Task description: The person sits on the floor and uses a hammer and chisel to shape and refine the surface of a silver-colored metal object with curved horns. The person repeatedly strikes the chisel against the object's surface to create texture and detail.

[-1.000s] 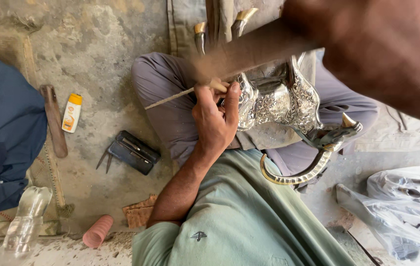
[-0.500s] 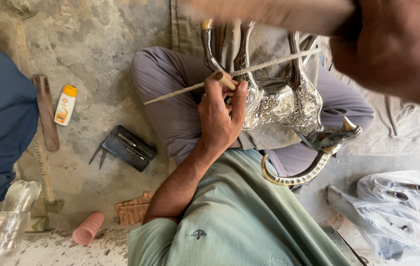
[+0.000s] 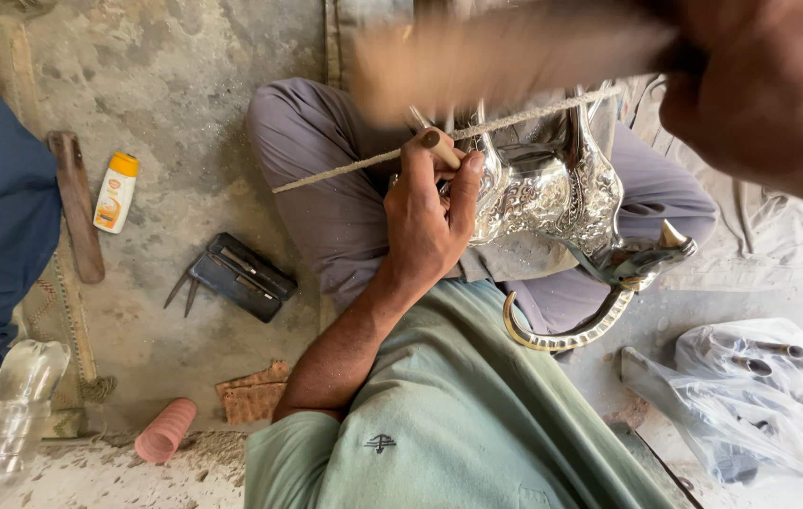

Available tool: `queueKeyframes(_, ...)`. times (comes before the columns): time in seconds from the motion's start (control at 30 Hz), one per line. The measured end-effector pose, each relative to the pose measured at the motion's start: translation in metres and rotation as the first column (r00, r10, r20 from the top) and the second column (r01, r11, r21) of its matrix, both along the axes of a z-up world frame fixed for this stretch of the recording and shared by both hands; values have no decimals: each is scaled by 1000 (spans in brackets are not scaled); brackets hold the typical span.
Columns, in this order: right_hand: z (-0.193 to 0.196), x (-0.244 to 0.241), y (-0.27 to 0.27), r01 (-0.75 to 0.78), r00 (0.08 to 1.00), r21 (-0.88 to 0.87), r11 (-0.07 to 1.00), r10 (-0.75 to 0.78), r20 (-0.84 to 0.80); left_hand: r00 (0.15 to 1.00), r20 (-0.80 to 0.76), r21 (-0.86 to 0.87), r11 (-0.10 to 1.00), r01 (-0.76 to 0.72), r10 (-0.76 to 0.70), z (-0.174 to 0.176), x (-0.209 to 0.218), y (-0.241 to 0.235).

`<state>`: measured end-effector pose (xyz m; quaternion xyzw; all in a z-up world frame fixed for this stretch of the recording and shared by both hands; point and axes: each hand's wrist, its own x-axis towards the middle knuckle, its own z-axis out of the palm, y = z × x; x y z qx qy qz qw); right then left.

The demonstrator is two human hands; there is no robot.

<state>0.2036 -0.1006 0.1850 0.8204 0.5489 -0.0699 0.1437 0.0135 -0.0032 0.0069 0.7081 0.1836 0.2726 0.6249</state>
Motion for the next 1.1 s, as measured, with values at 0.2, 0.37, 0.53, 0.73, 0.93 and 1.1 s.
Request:
queueKeyframes(0.2, 2, -2, -4, 7, 1000, 40, 999, -6, -27, 1000, 7, -6, 1000, 21, -21, -3, 1, 1)
queueKeyframes(0.37, 7, -6, -3, 11, 1000, 36, 999, -10, -21, 999, 31, -7, 1000, 30, -30, -3, 3, 3)
queueKeyframes(0.53, 8, -11, -2, 20, 999, 27, 999, -19, -26, 999, -15, -17, 999, 37, -37, 1, -2, 3)
queueKeyframes(0.73, 8, -9, 2, 15, 1000, 33, 999, -14, -26, 998, -11, -123, 991, 59, -61, -1, -1, 3)
queueKeyframes(0.93, 8, -11, 6, 11, 1000, 40, 999, -10, -22, 999, -6, -44, 998, 37, -38, -4, -2, 3)
queueKeyframes(1.1, 10, -12, 7, 6, 1000, 37, 999, -6, -15, 1000, 19, -112, 994, 1, 1, -3, 0, -1)
